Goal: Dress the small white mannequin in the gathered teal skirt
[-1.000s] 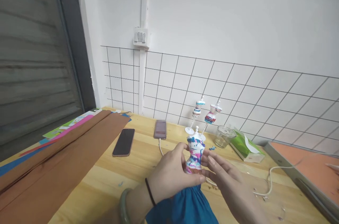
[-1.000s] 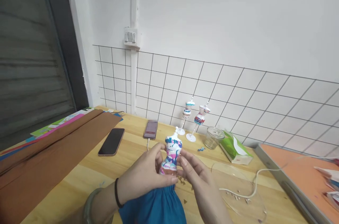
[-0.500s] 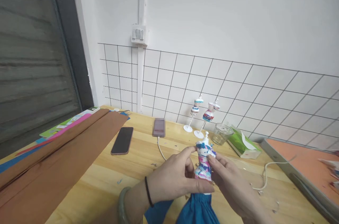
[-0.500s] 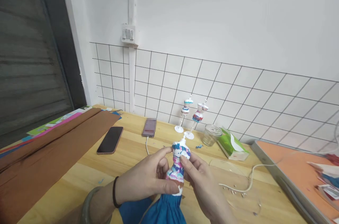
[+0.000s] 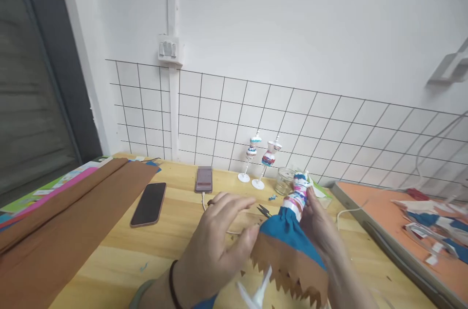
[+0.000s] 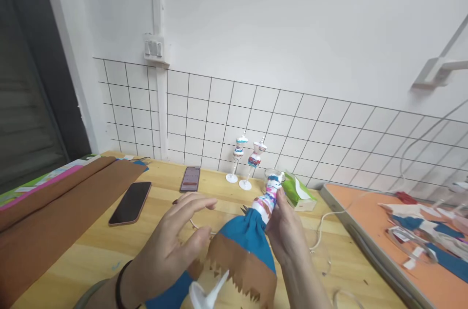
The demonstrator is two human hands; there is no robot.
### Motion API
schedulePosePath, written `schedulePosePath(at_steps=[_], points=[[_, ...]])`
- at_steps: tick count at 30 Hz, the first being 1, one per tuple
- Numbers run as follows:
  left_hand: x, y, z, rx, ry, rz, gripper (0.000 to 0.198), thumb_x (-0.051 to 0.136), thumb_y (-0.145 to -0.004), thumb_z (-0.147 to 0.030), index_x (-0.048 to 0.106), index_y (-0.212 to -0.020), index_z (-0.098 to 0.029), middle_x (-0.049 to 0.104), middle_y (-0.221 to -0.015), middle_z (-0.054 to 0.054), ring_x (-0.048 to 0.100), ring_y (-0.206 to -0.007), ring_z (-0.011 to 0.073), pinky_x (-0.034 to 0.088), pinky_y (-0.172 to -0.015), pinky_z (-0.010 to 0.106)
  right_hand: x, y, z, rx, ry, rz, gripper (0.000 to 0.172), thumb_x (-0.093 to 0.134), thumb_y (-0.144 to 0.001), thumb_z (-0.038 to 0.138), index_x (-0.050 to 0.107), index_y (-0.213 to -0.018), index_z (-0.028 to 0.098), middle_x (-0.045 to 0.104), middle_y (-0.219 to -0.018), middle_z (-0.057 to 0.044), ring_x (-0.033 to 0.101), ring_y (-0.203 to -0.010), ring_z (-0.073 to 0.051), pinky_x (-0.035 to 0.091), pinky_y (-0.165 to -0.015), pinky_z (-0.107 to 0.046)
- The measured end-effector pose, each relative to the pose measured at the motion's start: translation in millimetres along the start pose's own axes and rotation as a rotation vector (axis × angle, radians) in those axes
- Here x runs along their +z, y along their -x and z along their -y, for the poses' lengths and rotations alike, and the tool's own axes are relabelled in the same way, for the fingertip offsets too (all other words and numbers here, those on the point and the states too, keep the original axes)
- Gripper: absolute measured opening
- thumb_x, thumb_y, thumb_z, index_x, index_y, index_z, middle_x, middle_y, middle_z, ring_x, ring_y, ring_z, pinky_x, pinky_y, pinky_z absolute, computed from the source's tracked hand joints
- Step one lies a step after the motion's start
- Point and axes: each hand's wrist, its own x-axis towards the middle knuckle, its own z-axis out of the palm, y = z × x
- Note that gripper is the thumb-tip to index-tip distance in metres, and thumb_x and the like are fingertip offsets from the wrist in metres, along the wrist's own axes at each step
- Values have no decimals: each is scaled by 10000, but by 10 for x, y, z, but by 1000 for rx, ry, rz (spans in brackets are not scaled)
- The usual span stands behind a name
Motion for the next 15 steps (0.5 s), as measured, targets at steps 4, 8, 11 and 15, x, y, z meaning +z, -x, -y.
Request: schedulePosePath(at_steps=[4,8,11,15], points=[[26,48,-91,188,-143,74,544,586,-685,-148,470,-1207,-247,519,-1256,45,393,-1199,246,307,-1032,369,-65,-28,20,-92,-8,-68,347,680,-675,485,625,-884,214,667,-652,16,620,-567,-159,514,-568,-283],[124,57,-10,186,-347,121,602,474,-667,-43,454,-1242,-219,481,-1321,71,361,-1249,261,338,-1023,438,-39,8,-20,-179,13,-152,299,723,-648,425,619,-798,188,644,-606,27,611,-541,-140,492,-477,-235],[201,46,121,216,-482,40,621,377,-630,38,489,-1210,-154,555,-1253,115,477,-1174,252,415,-965,432,4,47,-50,-209,-2,-166,315,733,-641,411,617,-823,182,649,-670,19,631,-593,-140,507,-469,-221],[239,40,239,369,-578,-116,517,339,-664,49,548,-1114,-99,689,-1044,117,656,-916,216,554,-723,334,40,78,-66,-235,-13,-196,326,756,-617,396,612,-798,168,606,-620,42,643,-617,-136,553,-502,-217]])
